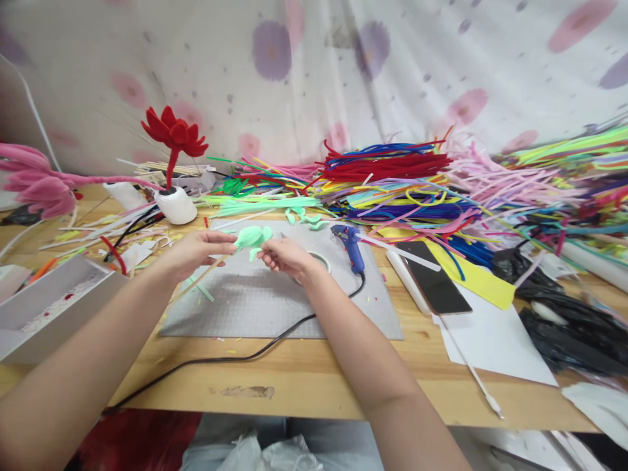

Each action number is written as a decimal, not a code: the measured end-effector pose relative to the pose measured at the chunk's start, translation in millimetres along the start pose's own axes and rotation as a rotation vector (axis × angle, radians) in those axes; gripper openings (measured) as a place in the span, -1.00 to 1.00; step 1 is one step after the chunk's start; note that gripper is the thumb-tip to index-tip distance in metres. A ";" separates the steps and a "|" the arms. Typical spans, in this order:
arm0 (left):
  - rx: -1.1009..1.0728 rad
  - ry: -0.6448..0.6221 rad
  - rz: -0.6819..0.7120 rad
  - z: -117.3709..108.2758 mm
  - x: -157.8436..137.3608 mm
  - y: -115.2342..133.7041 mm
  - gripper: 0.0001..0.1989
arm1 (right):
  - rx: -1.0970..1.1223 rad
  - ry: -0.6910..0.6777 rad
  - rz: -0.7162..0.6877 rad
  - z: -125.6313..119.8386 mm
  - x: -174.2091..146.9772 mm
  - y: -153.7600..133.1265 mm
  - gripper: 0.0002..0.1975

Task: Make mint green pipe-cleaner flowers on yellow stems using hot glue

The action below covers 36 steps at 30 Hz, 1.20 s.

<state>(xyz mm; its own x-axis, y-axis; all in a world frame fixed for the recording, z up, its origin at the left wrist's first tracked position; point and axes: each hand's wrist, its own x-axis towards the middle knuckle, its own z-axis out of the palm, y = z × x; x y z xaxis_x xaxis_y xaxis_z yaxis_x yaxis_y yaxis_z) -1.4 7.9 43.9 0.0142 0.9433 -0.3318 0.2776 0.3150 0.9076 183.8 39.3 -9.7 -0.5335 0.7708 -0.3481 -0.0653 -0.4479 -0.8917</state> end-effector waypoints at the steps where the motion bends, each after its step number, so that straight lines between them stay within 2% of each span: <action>1: -0.003 -0.004 0.000 -0.2 0.4 -0.7 -0.54 | 0.004 0.004 0.001 0.2 -0.4 -0.4 -0.76; 9: -0.024 -0.029 -0.017 2.5 1.0 -3.1 -0.51 | -0.001 0.024 0.019 1.9 -3.3 -3.8 -0.74; 18: -0.030 -0.049 -0.033 3.8 0.2 -3.2 -0.56 | -0.135 0.080 -0.005 5.0 -3.4 -4.7 -0.71; 27: -0.164 -0.131 -0.058 3.8 3.5 -8.5 -0.59 | -0.085 0.068 0.014 5.9 -4.0 -5.0 -0.71; 36: -0.263 -0.119 -0.087 9.2 3.9 -9.9 -0.65 | -0.012 0.038 0.030 6.1 -4.0 -5.4 -0.73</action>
<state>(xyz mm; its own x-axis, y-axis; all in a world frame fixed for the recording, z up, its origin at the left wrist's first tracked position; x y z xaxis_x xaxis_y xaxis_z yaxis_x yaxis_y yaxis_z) 4.8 7.4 31.2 0.1182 0.8976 -0.4247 0.0243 0.4249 0.9049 181.1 35.8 -1.7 -0.5023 0.7739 -0.3857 -0.0393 -0.4661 -0.8839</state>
